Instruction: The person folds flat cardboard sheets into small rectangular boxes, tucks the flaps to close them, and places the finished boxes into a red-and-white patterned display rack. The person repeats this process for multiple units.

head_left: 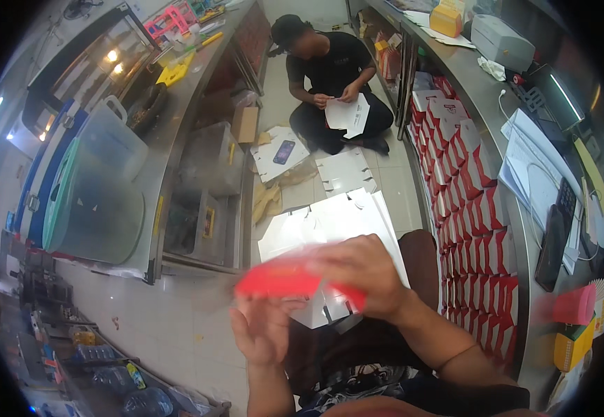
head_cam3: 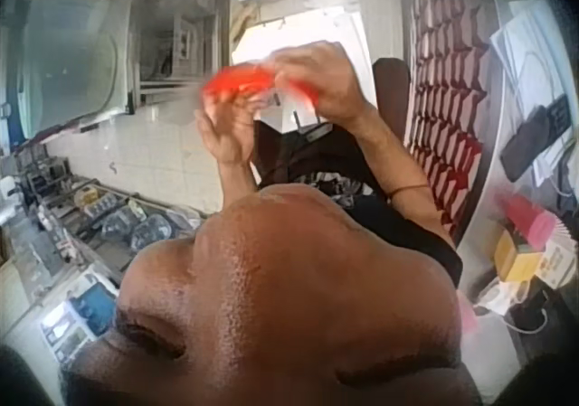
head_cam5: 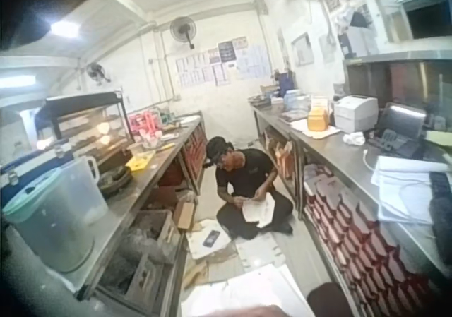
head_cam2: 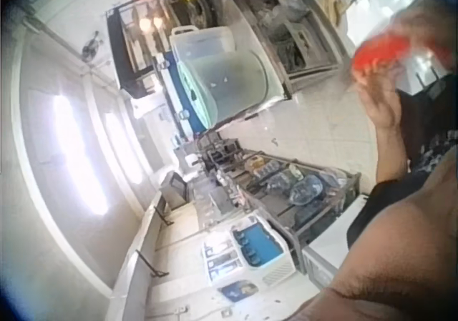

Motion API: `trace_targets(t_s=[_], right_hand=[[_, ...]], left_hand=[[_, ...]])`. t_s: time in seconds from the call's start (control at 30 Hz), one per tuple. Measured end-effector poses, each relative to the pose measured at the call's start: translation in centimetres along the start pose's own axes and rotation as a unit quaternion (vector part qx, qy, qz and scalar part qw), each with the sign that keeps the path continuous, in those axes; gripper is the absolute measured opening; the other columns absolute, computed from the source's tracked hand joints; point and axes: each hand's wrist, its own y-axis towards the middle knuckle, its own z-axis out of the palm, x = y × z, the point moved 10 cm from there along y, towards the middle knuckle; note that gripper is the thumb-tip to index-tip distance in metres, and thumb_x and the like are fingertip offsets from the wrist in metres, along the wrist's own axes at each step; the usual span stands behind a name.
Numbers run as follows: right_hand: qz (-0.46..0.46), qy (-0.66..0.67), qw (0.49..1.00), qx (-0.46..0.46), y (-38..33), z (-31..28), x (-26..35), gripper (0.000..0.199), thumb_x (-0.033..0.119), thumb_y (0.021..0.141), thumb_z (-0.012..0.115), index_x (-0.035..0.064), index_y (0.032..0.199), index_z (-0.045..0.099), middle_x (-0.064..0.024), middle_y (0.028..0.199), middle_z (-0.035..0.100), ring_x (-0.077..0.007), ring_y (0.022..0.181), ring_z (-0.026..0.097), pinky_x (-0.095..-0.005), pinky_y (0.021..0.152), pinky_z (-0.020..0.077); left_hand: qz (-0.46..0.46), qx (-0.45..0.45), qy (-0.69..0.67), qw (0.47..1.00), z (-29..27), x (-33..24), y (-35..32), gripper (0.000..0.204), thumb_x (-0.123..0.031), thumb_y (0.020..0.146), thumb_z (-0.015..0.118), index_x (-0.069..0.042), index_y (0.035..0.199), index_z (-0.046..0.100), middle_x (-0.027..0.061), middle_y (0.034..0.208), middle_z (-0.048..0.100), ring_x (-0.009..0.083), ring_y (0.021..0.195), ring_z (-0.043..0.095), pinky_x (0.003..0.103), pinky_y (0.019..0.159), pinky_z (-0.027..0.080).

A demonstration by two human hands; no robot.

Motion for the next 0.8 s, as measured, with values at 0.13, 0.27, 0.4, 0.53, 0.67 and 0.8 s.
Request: trace_targets(t_s=[0.13, 0.27, 0.4, 0.53, 0.67, 0.8], right_hand=[[-0.098, -0.070, 0.990, 0.073, -2.7, 3.1, 2.9, 0.035, 0.029, 0.083, 0.078, 0.0244, 0.118, 0.079, 0.0011, 0.128, 0.073, -0.0163, 0.102, 0.063, -0.0351, 0.090, 0.0359], [0.060, 0.058, 0.994, 0.071, -3.1, 2.5, 0.6, 0.028, 0.015, 0.092, 0.075, 0.0168, 0.119, 0.078, -0.0042, 0.127, 0.073, -0.0199, 0.113, 0.064, -0.0340, 0.100, 0.0421], [0.402, 0.431, 0.808, 0.015, -7.1, 4.1, -3.4, 0.036, 0.002, 0.101, 0.064, 0.0013, 0.137, 0.067, -0.0149, 0.145, 0.061, -0.0218, 0.128, 0.060, -0.0330, 0.105, 0.0497], [0.310, 0.409, 0.855, -0.074, -7.4, 2.1, -2.0, 0.050, 0.005, 0.095, 0.074, 0.0048, 0.144, 0.064, -0.0262, 0.153, 0.052, -0.0295, 0.116, 0.067, -0.0321, 0.100, 0.0537], [0.139, 0.000, 0.989, 0.042, -6.7, 2.1, -0.3, 0.053, 0.013, 0.085, 0.082, 0.0081, 0.136, 0.070, -0.0285, 0.151, 0.052, -0.0358, 0.110, 0.067, -0.0390, 0.093, 0.0588], [0.108, -0.065, 0.991, 0.042, -6.0, 1.7, -0.8, 0.062, 0.014, 0.075, 0.088, 0.0044, 0.133, 0.069, -0.0247, 0.147, 0.056, -0.0363, 0.116, 0.065, -0.0420, 0.097, 0.0576]], left_hand=[[-0.117, -0.048, -0.137, 0.983, -0.1, 3.3, -0.7, 0.060, -0.042, 0.109, 0.048, 0.001, 0.151, 0.043, 0.0230, 0.150, 0.054, 0.0349, 0.137, 0.057, 0.052, 0.112, 0.049], [-0.074, -0.066, -0.059, 0.993, -0.7, 4.0, -0.3, 0.048, -0.016, 0.110, 0.050, 0.000, 0.154, 0.041, 0.0188, 0.150, 0.054, 0.0297, 0.137, 0.056, 0.045, 0.112, 0.050], [-0.034, -0.006, -0.124, 0.992, -1.5, 5.7, -0.6, 0.031, -0.006, 0.108, 0.053, -0.002, 0.138, 0.055, 0.0135, 0.130, 0.066, 0.0266, 0.121, 0.066, 0.045, 0.106, 0.055], [-0.028, -0.059, -0.042, 0.997, -2.0, 6.8, -0.2, 0.027, -0.010, 0.109, 0.053, 0.002, 0.133, 0.057, 0.0168, 0.126, 0.068, 0.0280, 0.115, 0.070, 0.048, 0.104, 0.058], [-0.063, -0.048, -0.010, 0.997, 1.0, 7.8, -0.9, 0.038, -0.013, 0.111, 0.049, 0.003, 0.145, 0.048, 0.0177, 0.136, 0.063, 0.0272, 0.122, 0.066, 0.041, 0.105, 0.056], [-0.117, -0.027, -0.029, 0.992, 1.3, 8.7, -0.9, 0.040, -0.013, 0.110, 0.048, 0.006, 0.145, 0.048, 0.0199, 0.137, 0.062, 0.0280, 0.124, 0.065, 0.040, 0.104, 0.056]])
